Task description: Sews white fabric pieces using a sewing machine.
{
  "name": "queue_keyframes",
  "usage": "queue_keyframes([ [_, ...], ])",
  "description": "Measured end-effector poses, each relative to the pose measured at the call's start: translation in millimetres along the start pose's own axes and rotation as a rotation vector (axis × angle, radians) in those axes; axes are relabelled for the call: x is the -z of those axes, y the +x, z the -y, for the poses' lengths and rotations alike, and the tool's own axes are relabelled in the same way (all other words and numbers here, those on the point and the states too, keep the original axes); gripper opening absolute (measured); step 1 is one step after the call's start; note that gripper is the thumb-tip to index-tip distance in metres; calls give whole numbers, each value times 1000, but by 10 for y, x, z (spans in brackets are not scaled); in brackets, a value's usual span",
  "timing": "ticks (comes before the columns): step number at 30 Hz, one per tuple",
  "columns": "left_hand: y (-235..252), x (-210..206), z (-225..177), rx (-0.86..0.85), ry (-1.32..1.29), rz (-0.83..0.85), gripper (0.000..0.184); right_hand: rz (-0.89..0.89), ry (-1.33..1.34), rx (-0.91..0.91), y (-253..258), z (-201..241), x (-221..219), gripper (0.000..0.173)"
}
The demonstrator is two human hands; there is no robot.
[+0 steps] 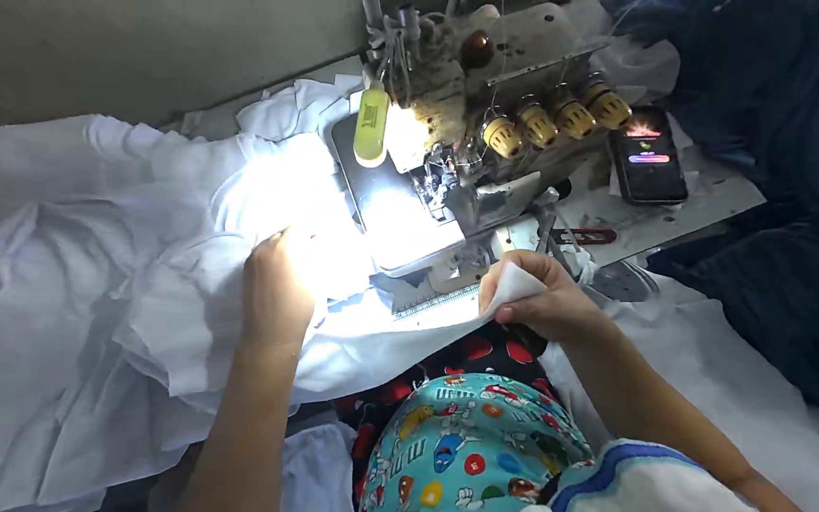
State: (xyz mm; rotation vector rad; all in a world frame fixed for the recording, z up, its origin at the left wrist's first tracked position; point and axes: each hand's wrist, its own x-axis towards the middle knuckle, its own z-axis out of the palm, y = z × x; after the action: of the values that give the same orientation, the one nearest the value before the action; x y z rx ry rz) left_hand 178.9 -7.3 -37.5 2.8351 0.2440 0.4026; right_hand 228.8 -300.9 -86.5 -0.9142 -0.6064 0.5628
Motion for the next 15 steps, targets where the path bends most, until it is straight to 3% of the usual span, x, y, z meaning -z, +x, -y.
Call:
queue_keyframes([
  [4,-43,153,-269,44,-110,82,16,53,-131,58,71,30,-195,11],
  [7,-199,208,-615,40,-572,137,16,67,-232,129,119,-38,-313,15],
  [9,-295,129,-756,21,-864,171,10,-23,-279,161,158,-104,-369,13],
  [13,-378,30,-706,106,-1032,289,21,-170,-334,106,186,-174,-400,17],
  [15,-411,25,-674,146,-1129,381,17,-177,-322,76,171,-193,-394,17],
])
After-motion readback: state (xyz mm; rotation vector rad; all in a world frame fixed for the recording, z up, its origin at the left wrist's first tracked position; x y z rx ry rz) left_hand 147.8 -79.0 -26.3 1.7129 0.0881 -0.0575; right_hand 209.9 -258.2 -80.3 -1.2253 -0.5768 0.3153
